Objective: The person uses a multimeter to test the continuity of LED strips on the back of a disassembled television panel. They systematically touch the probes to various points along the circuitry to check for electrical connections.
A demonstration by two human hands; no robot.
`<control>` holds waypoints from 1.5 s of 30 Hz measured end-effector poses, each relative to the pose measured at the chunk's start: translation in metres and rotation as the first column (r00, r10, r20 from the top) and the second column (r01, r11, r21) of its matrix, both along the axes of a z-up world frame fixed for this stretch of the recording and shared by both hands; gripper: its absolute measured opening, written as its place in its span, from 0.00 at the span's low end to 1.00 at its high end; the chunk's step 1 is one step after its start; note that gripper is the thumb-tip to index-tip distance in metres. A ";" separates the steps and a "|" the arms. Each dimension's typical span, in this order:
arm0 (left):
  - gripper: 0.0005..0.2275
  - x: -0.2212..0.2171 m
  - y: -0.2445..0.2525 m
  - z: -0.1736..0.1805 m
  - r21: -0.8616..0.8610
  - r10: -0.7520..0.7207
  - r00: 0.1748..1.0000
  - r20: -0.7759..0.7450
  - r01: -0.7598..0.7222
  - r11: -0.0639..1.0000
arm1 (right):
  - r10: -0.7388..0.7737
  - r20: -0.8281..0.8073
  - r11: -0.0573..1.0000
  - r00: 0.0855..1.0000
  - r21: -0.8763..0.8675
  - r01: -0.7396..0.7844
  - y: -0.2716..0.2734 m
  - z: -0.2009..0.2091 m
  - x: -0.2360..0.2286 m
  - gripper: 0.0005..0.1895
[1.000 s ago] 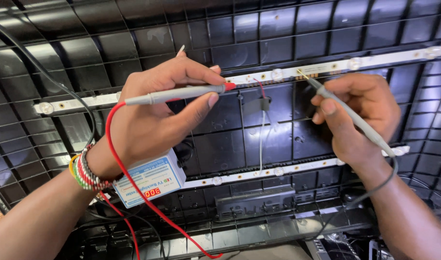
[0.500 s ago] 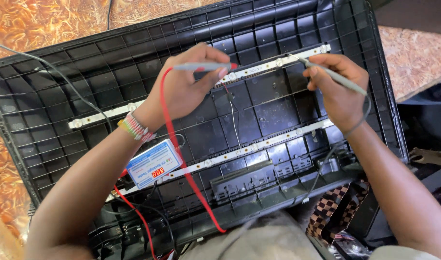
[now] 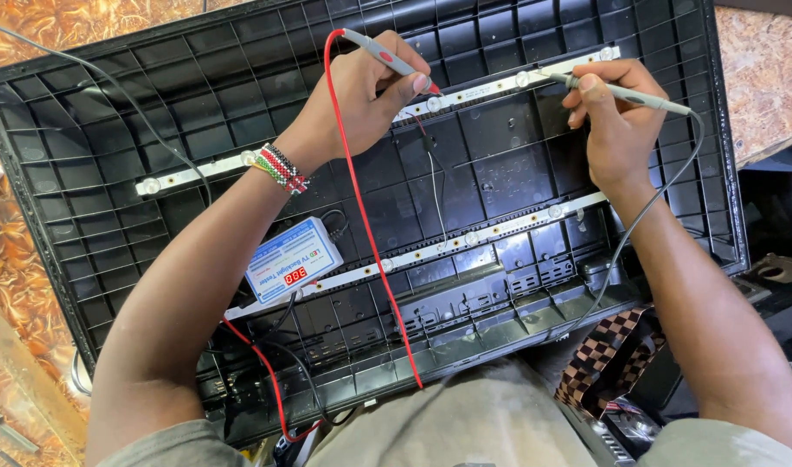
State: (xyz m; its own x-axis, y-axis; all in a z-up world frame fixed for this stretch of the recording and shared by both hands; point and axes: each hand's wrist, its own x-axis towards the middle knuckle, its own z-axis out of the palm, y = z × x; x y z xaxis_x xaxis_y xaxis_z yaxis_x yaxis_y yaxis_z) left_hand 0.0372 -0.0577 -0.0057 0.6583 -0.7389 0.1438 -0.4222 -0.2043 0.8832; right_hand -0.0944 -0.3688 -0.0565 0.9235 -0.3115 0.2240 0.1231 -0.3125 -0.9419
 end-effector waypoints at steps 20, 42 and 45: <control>0.10 0.002 -0.001 -0.003 0.031 -0.006 1.000 0.027 0.005 1.000 | 0.002 -0.001 1.000 1.000 0.006 -0.002 -0.002 -0.003 -0.001 0.07; 0.14 0.001 -0.003 -0.002 0.012 -0.009 0.998 0.061 0.008 1.000 | 0.007 0.045 1.000 0.999 0.023 -0.008 -0.001 -0.003 0.000 0.14; 0.14 0.001 -0.003 -0.002 0.038 0.011 0.999 0.053 -0.013 0.999 | -0.023 0.029 0.999 0.999 0.029 0.022 -0.001 -0.004 -0.001 0.08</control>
